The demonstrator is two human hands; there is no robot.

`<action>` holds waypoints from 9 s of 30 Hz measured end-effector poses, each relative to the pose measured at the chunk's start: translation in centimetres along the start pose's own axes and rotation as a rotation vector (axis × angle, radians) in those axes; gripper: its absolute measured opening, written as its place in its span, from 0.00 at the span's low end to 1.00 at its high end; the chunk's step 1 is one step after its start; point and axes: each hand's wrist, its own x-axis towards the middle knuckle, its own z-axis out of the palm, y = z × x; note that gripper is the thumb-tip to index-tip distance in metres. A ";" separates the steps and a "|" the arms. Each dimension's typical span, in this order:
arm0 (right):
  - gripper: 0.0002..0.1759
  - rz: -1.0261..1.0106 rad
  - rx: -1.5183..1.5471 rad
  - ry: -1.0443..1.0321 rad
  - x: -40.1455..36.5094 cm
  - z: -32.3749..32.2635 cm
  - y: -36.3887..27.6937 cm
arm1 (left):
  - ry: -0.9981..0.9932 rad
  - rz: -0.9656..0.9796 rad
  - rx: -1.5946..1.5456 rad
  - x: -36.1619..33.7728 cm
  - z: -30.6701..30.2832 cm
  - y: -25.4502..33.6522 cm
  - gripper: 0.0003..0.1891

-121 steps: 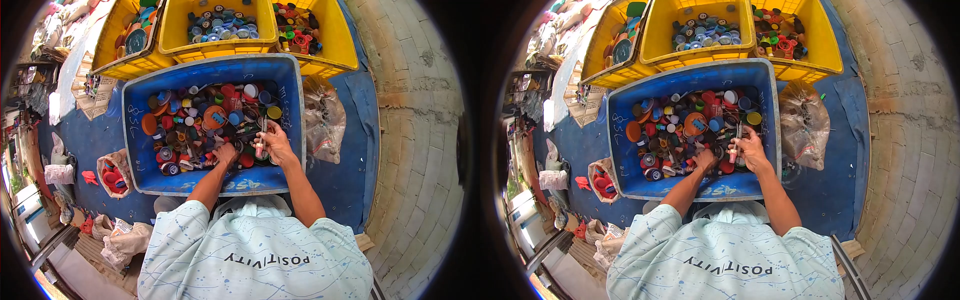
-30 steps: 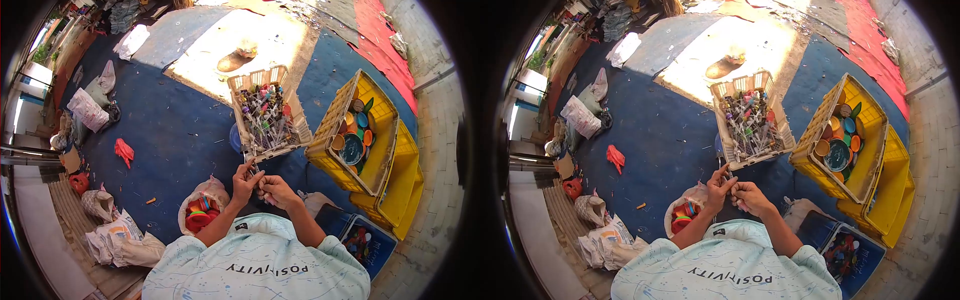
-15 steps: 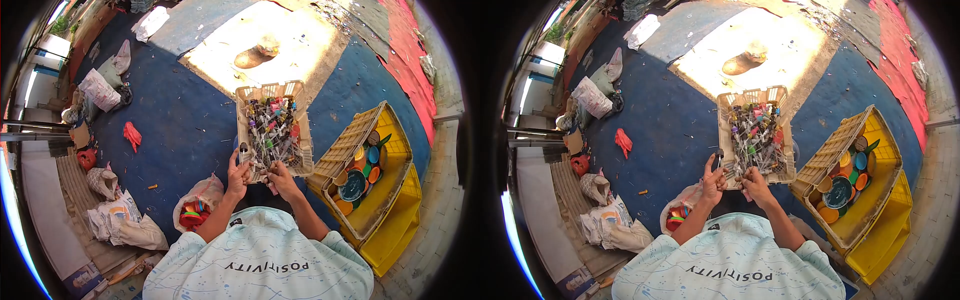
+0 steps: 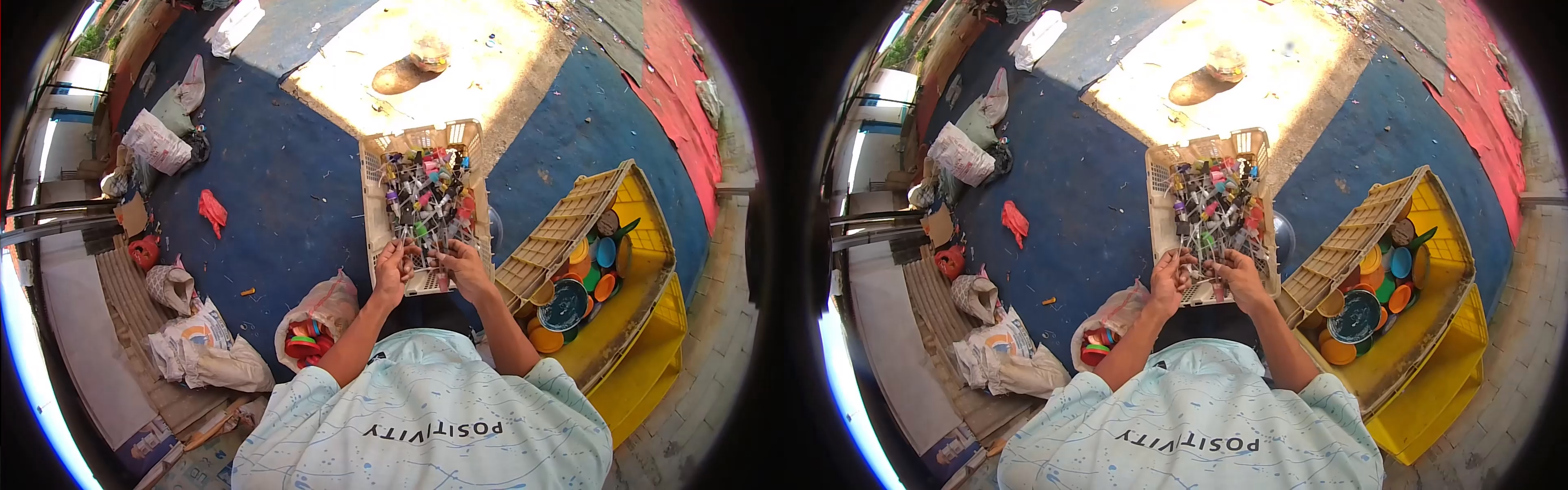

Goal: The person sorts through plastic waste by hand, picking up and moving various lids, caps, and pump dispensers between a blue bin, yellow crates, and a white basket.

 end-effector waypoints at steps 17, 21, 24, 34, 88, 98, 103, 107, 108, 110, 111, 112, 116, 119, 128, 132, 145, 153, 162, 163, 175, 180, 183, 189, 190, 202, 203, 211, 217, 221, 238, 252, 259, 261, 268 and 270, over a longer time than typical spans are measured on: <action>0.13 -0.100 -0.217 0.366 4.1 -5.6 3.2 | 0.287 -0.009 0.312 1.8 -3.6 -1.7 0.10; 0.18 -0.146 -0.075 0.298 -0.1 -7.0 7.7 | 0.282 -0.135 0.289 -3.1 -5.9 -3.0 0.07; 0.23 -0.188 -0.059 0.412 -5.3 -4.1 9.1 | 0.193 -0.175 0.345 -5.2 -7.7 -4.4 0.07; 0.22 -0.370 0.073 0.681 -22.9 2.5 27.1 | -0.086 -0.234 0.631 -15.1 -12.6 -8.0 0.16; 0.17 -0.597 -0.038 1.309 -80.0 -27.0 54.1 | -0.428 -0.377 0.714 -53.1 -3.7 -50.1 0.10; 0.18 0.183 -1.241 0.887 -77.3 -43.1 58.2 | -0.352 -0.232 0.726 -54.2 -3.0 -52.1 0.09; 0.12 0.299 -1.574 0.490 -74.9 -46.9 59.7 | -0.288 -0.156 0.703 -59.1 -3.3 -55.5 0.09; 0.12 0.187 -1.544 0.404 -72.9 -49.9 62.0 | -0.230 -0.184 0.621 -63.2 -4.1 -58.7 0.10; 0.12 0.168 -1.519 0.373 -72.9 -50.4 62.5 | -0.234 -0.198 0.597 -64.2 -4.4 -59.3 0.10; 0.12 0.128 -1.475 0.317 -72.7 -51.2 63.1 | -0.197 -0.212 0.581 -65.5 -5.1 -60.2 0.09; 0.12 0.122 -1.492 0.321 -72.6 -51.4 63.2 | -0.183 -0.216 0.575 -65.9 -5.4 -60.5 0.09; 0.12 0.112 -1.505 0.326 -72.5 -51.4 63.6 | -0.169 -0.219 0.572 -66.2 -5.7 -60.5 0.09; 0.12 0.124 -1.546 0.373 -72.2 -51.3 63.7 | -0.104 -0.271 0.592 -66.0 -5.8 -61.2 0.08; 0.14 0.228 -1.471 0.449 -73.8 -50.1 61.0 | -0.118 -0.303 0.649 -64.4 -4.7 -61.7 0.08; 0.17 -0.203 -0.463 0.827 -78.3 -47.8 59.2 | -0.214 -0.123 1.106 -53.2 -1.6 -67.5 0.13; 0.12 -0.250 0.139 0.785 -80.5 -43.9 58.6 | -0.295 0.194 1.449 -50.0 -1.6 -71.0 0.20; 0.17 -0.368 0.494 0.745 -83.5 -40.5 59.4 | -0.227 0.165 1.522 -48.1 -2.0 -74.8 0.19; 0.18 -0.416 0.206 0.853 -83.1 -41.7 59.9 | -0.354 0.668 1.702 -53.3 -1.0 -72.9 0.14; 0.19 -0.518 0.290 0.723 -83.9 -41.7 59.0 | -0.422 0.840 1.272 -63.5 3.0 -67.5 0.07; 0.18 -0.546 0.274 0.746 -83.9 -41.7 59.0 | -0.438 0.912 1.241 -64.9 3.5 -66.9 0.07; 0.16 -0.526 0.266 0.570 -84.2 -42.1 58.1 | -0.137 0.620 1.039 -67.6 1.4 -67.7 0.06; 0.14 -0.467 0.340 0.499 -83.2 -41.2 57.7 | -0.083 0.121 0.413 -68.1 -0.7 -67.4 0.11; 0.12 -0.424 0.383 0.427 -81.8 -40.1 57.3 | -0.114 -0.058 0.256 -69.1 -1.3 -65.3 0.11; 0.10 -0.389 0.464 0.306 -78.1 -34.5 53.4 | -0.190 -0.237 0.026 -66.7 -1.4 -58.5 0.10; 0.10 -0.396 0.473 0.302 -77.1 -33.5 52.6 | -0.188 -0.241 0.015 -65.9 -1.1 -57.3 0.10; 0.11 -0.530 0.483 0.433 -61.5 -24.1 39.7 | -0.324 -0.189 0.062 -48.8 2.0 -42.1 0.12; 0.11 -0.535 0.475 0.449 -60.8 -23.8 38.6 | -0.323 -0.196 0.052 -47.6 2.5 -41.3 0.12; 0.12 -0.589 0.435 0.485 -56.0 -23.2 31.8 | -0.388 -0.204 0.059 -40.8 7.0 -38.0 0.12; 0.15 -0.707 0.427 0.391 -53.6 -22.1 24.0 | -0.528 -0.155 -0.031 -35.8 13.5 -35.1 0.18; 0.25 -0.637 0.176 0.611 -50.7 -25.3 21.6 | -0.348 -0.134 0.253 -34.5 15.7 -34.7 0.30; 0.25 0.067 -0.786 0.768 -57.9 -31.6 56.3 | -0.270 -0.332 0.233 -52.7 -4.7 -44.3 0.16; 0.28 0.037 -0.567 0.667 -55.9 -35.1 60.9 | -0.197 -0.363 0.402 -57.2 -5.5 -50.5 0.17; 0.24 -0.007 -0.306 0.836 -67.1 -35.8 56.2 | -0.339 -0.310 0.707 -54.0 -2.3 -56.1 0.18; 0.23 -0.110 -0.173 0.895 -69.6 -37.1 56.9 | -0.406 -0.139 0.915 -51.9 -1.9 -58.7 0.16; 0.11 -0.333 0.357 0.968 -77.5 -35.8 56.8 | -0.549 0.477 1.563 -44.6 1.7 -66.4 0.12; 0.09 -0.397 0.460 0.972 -78.1 -35.5 58.1 | -0.607 0.662 1.561 -41.7 1.5 -69.3 0.15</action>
